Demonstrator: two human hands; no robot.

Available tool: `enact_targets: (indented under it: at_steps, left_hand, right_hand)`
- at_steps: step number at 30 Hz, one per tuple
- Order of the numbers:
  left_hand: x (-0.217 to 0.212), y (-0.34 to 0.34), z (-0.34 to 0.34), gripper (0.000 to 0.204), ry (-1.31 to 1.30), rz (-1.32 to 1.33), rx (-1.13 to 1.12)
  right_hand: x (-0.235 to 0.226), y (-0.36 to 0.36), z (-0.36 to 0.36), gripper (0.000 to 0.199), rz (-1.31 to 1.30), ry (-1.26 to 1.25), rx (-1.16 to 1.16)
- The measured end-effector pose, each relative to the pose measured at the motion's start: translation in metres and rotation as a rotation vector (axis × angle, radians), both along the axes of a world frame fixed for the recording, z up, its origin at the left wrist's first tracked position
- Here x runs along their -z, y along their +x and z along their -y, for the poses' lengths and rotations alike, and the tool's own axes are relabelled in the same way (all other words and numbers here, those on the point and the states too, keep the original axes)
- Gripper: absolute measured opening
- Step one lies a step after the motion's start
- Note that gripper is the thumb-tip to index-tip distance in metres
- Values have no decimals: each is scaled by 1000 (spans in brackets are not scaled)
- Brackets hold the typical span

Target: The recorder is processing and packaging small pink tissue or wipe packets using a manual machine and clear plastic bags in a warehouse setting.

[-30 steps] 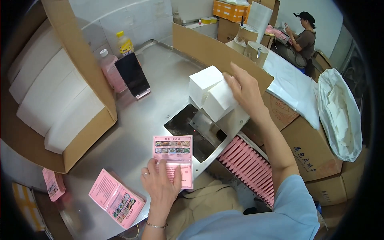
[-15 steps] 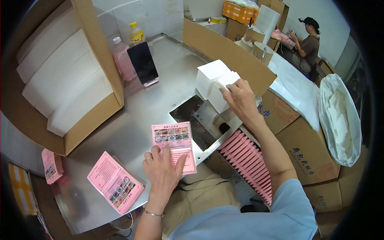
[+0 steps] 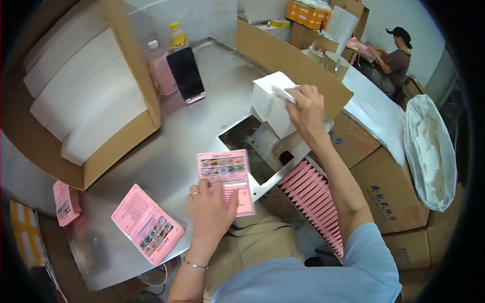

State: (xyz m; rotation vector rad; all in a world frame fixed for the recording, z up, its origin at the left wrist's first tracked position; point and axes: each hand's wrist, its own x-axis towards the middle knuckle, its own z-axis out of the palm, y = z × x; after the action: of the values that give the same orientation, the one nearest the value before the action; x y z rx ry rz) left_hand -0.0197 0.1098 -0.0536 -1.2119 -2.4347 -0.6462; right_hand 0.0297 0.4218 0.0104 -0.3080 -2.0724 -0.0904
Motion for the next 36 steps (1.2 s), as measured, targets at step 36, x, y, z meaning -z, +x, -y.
enact_targets:
  at_steps: [36]
  left_hand:
    - [-43, 15, 44, 46, 6, 248, 180]
  right_hand:
    - [109, -28, 78, 31, 495, -531, -436]
